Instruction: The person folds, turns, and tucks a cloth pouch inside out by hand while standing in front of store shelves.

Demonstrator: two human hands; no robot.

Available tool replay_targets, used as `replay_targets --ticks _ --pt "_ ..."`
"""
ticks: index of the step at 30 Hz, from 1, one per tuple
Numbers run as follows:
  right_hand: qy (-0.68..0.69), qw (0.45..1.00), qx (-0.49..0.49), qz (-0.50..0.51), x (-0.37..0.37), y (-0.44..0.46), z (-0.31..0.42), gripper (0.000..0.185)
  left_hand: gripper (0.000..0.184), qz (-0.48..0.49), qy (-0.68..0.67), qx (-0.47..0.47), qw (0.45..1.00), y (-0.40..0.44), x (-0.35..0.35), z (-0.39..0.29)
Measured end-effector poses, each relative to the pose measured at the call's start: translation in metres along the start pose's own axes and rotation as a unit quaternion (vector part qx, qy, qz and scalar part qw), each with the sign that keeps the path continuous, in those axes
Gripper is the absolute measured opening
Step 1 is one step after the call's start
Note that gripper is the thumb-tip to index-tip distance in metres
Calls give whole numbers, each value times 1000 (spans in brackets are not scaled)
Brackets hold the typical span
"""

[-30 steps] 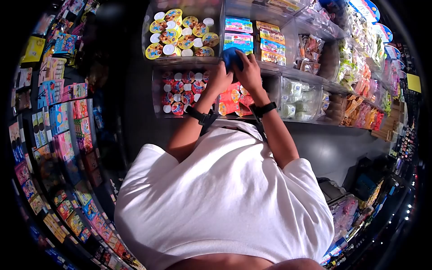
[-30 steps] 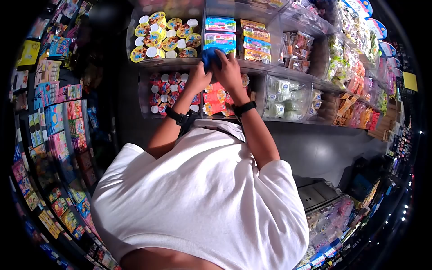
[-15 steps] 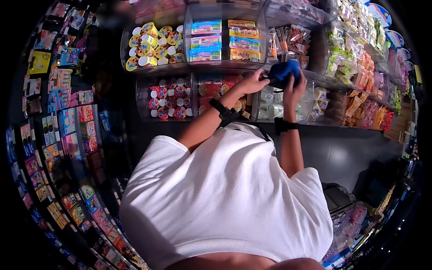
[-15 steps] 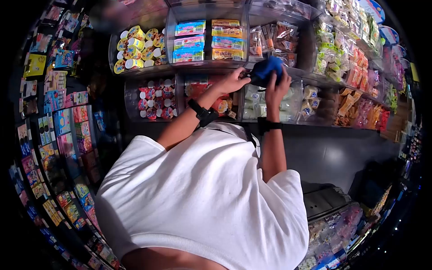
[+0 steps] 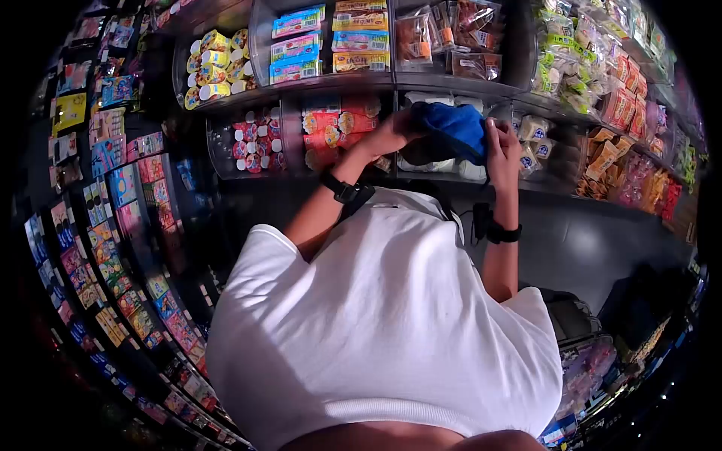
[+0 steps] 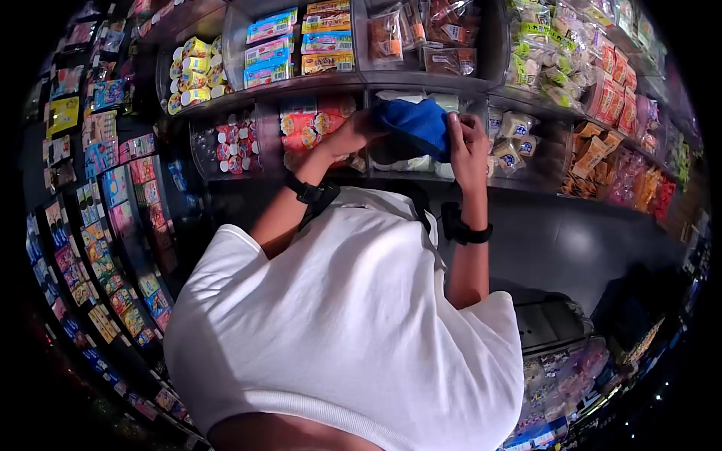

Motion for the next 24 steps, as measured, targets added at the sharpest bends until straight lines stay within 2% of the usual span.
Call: replay_targets --ticks 1,3,4,5,7,8,9,12,13,15,17,18,19,20,22,23,24 --pt "20 997 75 -30 9 2 3 40 35 17 -23 60 998 -4 2 0" --pt "77 996 -38 -15 27 1 -18 40 37 -49 23 142 988 -19 8 -8" --pt "96 992 -83 4 37 1 -31 40 40 -64 159 30 985 -19 21 -3" --pt "154 984 -91 -14 45 -1 -36 37 37 -75 75 37 994 -19 22 -5" --pt "296 947 -70 -107 55 -6 -30 34 34 -86 56 -49 993 -22 12 -43" --pt "363 920 -116 -98 61 -8 -65 34 33 -95 53 -95 990 -26 9 -60" --pt "346 924 -99 -127 68 -13 -61 35 39 -84 -52 -59 993 -21 12 -62" --pt "328 925 -132 -142 75 -28 -61 38 49 -116 -211 -94 966 -33 6 -77" --pt "338 924 -116 -137 73 -33 -47 33 52 -120 -261 -105 952 -38 3 -82" --pt "226 959 -109 -129 70 -37 -30 27 51 -106 -371 -118 915 -51 0 -85" --pt "54 998 -25 -4 57 -37 11 29 54 -154 -343 -139 916 -72 4 -92" --pt "65 994 -27 79 44 -32 2 37 54 -186 -316 -156 917 -82 4 -100" --pt "46 994 -7 103 32 -29 -2 29 53 -218 -289 -171 916 -93 4 -109" --pt "4 992 -13 127 21 -26 3 27 52 -126 -411 -217 877 -96 2 -112" --pt "-129 974 -37 182 -5 -21 9 27 52 -109 -370 -271 882 -111 1 -115" --pt "-228 956 0 186 -21 -22 10 28 52 -101 -350 -298 882 -117 -2 -120" --pt "-230 954 33 188 -37 -24 15 28 52 -95 -335 -315 883 -123 -5 -123"
Point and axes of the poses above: each hand's wrist, its own y-axis towards the middle knuckle, its own x-axis out of the back of the hand, z = x × y, the point moved 6 cm from there along y, towards the middle knuckle, and after that the axes turned 7 degrees about z, right-handed, at the moved point
